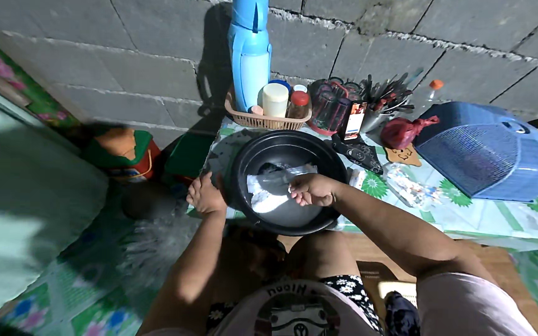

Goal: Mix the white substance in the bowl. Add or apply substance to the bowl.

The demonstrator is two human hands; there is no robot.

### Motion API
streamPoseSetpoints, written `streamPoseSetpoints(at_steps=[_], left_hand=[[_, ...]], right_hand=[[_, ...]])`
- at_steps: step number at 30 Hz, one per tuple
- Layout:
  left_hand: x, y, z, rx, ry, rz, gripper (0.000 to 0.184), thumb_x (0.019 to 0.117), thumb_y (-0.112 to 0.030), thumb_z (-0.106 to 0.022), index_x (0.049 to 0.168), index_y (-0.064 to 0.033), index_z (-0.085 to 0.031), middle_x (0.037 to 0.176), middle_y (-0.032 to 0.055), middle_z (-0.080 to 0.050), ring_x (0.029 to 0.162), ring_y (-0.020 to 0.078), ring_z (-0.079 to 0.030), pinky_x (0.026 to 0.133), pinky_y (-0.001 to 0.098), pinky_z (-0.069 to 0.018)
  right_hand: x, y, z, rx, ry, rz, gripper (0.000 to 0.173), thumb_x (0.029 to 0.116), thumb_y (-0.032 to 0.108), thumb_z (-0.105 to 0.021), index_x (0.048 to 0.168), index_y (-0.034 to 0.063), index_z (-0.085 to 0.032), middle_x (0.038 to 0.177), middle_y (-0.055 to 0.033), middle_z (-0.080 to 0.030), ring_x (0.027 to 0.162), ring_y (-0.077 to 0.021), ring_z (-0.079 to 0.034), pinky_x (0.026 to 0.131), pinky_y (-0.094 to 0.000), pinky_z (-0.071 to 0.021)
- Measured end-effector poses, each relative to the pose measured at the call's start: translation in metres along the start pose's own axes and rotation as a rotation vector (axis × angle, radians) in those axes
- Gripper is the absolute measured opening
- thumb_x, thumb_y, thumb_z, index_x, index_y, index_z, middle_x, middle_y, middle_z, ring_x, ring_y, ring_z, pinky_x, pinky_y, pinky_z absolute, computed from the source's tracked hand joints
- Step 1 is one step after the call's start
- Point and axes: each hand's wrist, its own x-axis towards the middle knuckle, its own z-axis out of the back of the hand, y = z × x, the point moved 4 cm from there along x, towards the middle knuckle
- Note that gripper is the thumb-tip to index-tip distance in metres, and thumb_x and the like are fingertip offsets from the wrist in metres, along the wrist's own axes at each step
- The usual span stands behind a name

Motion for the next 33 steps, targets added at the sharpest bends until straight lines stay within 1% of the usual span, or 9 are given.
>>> streamPoseSetpoints(at_steps=[7,12,15,19,22,26,29,31,33], left_hand=[[0.001,0.0,-0.003,0.015,0.024,0.039,0.037,0.1085,-0.033,-0.045,0.14,-0.0238,-0.063,0.15,0.0082,-0.055,0.145,0.0323,-0.042,0.116,0.0576,-0.03],[0.001,0.0,-0.003,0.002,0.019,0.043,0.037,0.1086,-0.033,-0.044,0.139,-0.0245,-0.063,0.149,0.0077,-0.055,0.144,0.0318,-0.044,0.116,0.0581,-0.0297],[0.0,0.001,-0.003,0.0,0.027,0.029,0.039,0.1088,-0.036,-0.043,0.141,-0.0237,-0.062,0.149,0.0084,-0.055,0.144,0.032,-0.043,0.117,0.0585,-0.0293],[-0.002,-0.001,-0.001,0.003,0.02,0.017,0.041,0.109,-0.041,-0.042,0.141,-0.0236,-0.062,0.149,0.0089,-0.055,0.144,0.0314,-0.044,0.117,0.0581,-0.0291],[-0.002,-0.001,-0.002,0.005,0.015,0.019,0.039,0.1086,-0.038,-0.044,0.14,-0.0253,-0.062,0.149,0.0073,-0.055,0.144,0.0312,-0.043,0.116,0.0581,-0.0299],[-0.005,-0.003,0.006,0.009,0.029,-0.004,0.041,0.1077,-0.042,-0.046,0.141,-0.0234,-0.062,0.148,0.012,-0.055,0.143,0.0374,-0.044,0.115,0.0632,-0.0306],[-0.008,-0.005,0.009,-0.021,0.015,-0.049,0.042,0.1066,-0.041,-0.046,0.141,-0.0207,-0.062,0.148,0.0143,-0.055,0.142,0.0387,-0.044,0.114,0.0646,-0.0312],[-0.007,-0.004,0.007,-0.025,-0.006,-0.073,0.044,0.1067,-0.042,-0.044,0.14,-0.0204,-0.062,0.147,0.0139,-0.056,0.142,0.0382,-0.045,0.113,0.064,-0.0325],[-0.007,-0.004,0.006,-0.019,0.011,-0.066,0.044,0.1069,-0.041,-0.044,0.142,-0.0208,-0.061,0.149,0.0137,-0.054,0.143,0.0378,-0.044,0.113,0.0637,-0.0325]], right_hand=[[0.001,-0.002,0.006,0.508,-0.091,0.139,0.027,0.1039,0.023,-0.037,0.087,0.0119,-0.055,0.072,-0.001,-0.059,0.056,-0.0104,-0.056,0.052,-0.024,-0.0478],[0.006,-0.005,0.007,0.569,-0.182,0.086,0.022,0.1054,0.021,-0.039,0.099,0.0076,-0.055,0.086,-0.0072,-0.066,0.074,-0.0175,-0.068,0.067,-0.031,-0.0581],[0.001,-0.001,0.009,0.535,-0.169,0.089,0.033,0.1083,0.03,-0.035,0.118,0.0065,-0.056,0.097,-0.0094,-0.07,0.083,-0.0199,-0.072,0.075,-0.035,-0.0601],[-0.008,0.001,0.009,0.438,-0.186,0.117,0.035,0.1035,0.01,-0.033,0.135,0.0057,-0.048,0.108,-0.0133,-0.071,0.086,-0.0202,-0.073,0.077,-0.0348,-0.0602],[-0.015,0.004,0.009,0.41,-0.164,0.166,0.035,0.0977,-0.002,-0.043,0.132,0.0039,-0.05,0.109,-0.014,-0.07,0.088,-0.0209,-0.073,0.08,-0.0356,-0.0612],[-0.042,0.013,0.037,0.572,-0.143,0.308,0.027,0.1103,0.02,-0.034,0.113,0.0065,-0.057,0.094,-0.0082,-0.07,0.083,-0.018,-0.07,0.075,-0.0326,-0.0594],[-0.085,0.005,0.095,0.622,-0.347,0.493,0.036,0.1109,0.029,-0.028,0.109,0.0085,-0.057,0.091,-0.0068,-0.07,0.081,-0.0172,-0.069,0.074,-0.0324,-0.0597],[-0.116,-0.015,0.149,0.594,-0.611,0.572,0.032,0.1104,0.028,-0.029,0.105,0.0103,-0.055,0.089,-0.0047,-0.066,0.082,-0.0177,-0.067,0.077,-0.0356,-0.0581],[-0.148,-0.045,0.202,0.561,-0.928,0.562,0.028,0.1103,0.027,-0.033,0.114,0.0066,-0.051,0.09,-0.0065,-0.065,0.081,-0.0205,-0.068,0.079,-0.0411,-0.0592]])
